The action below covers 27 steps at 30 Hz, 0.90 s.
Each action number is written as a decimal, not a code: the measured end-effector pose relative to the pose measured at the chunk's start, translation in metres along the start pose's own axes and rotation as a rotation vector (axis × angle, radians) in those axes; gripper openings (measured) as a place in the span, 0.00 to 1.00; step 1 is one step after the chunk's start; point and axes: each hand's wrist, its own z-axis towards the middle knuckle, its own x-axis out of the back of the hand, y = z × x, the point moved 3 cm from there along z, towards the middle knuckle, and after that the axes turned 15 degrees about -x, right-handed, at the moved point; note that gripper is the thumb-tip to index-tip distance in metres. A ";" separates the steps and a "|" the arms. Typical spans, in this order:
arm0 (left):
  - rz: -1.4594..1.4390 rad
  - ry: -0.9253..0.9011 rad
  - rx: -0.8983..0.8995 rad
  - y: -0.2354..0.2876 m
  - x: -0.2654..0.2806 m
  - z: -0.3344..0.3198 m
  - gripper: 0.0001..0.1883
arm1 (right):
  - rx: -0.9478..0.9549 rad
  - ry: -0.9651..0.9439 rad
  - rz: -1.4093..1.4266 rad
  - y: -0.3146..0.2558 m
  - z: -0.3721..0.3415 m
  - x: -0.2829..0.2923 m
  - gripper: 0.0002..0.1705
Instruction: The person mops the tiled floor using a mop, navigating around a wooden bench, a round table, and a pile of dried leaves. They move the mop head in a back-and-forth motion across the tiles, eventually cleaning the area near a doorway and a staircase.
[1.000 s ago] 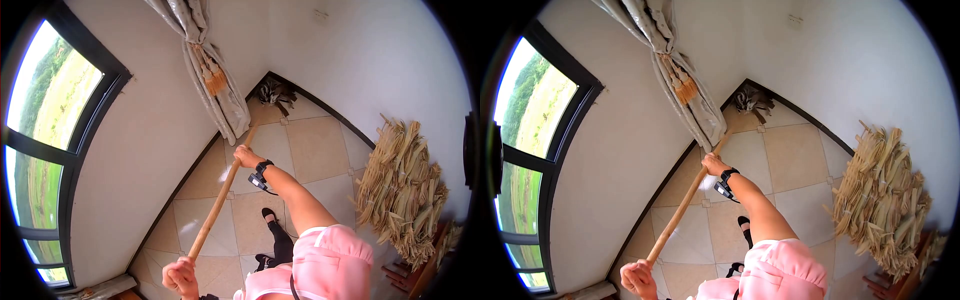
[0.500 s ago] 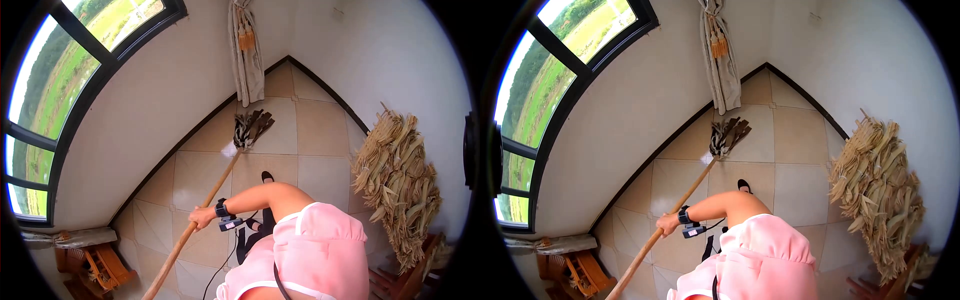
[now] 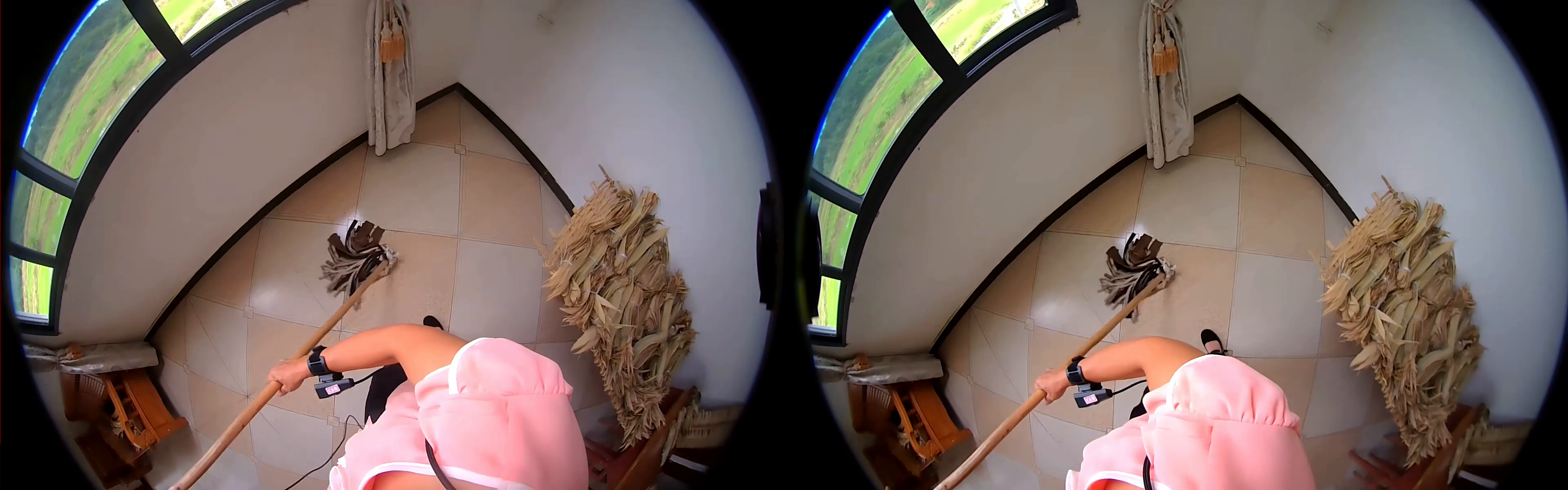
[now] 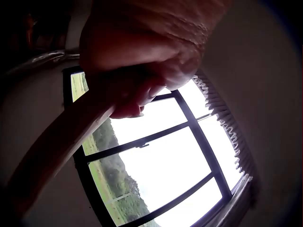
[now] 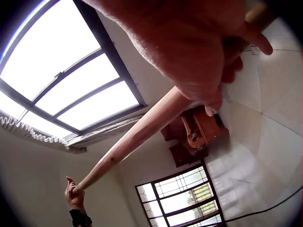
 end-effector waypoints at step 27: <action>-1.051 -1.053 0.021 -0.113 -0.552 -0.129 0.11 | -0.472 1.496 -0.137 0.246 -0.432 0.378 0.11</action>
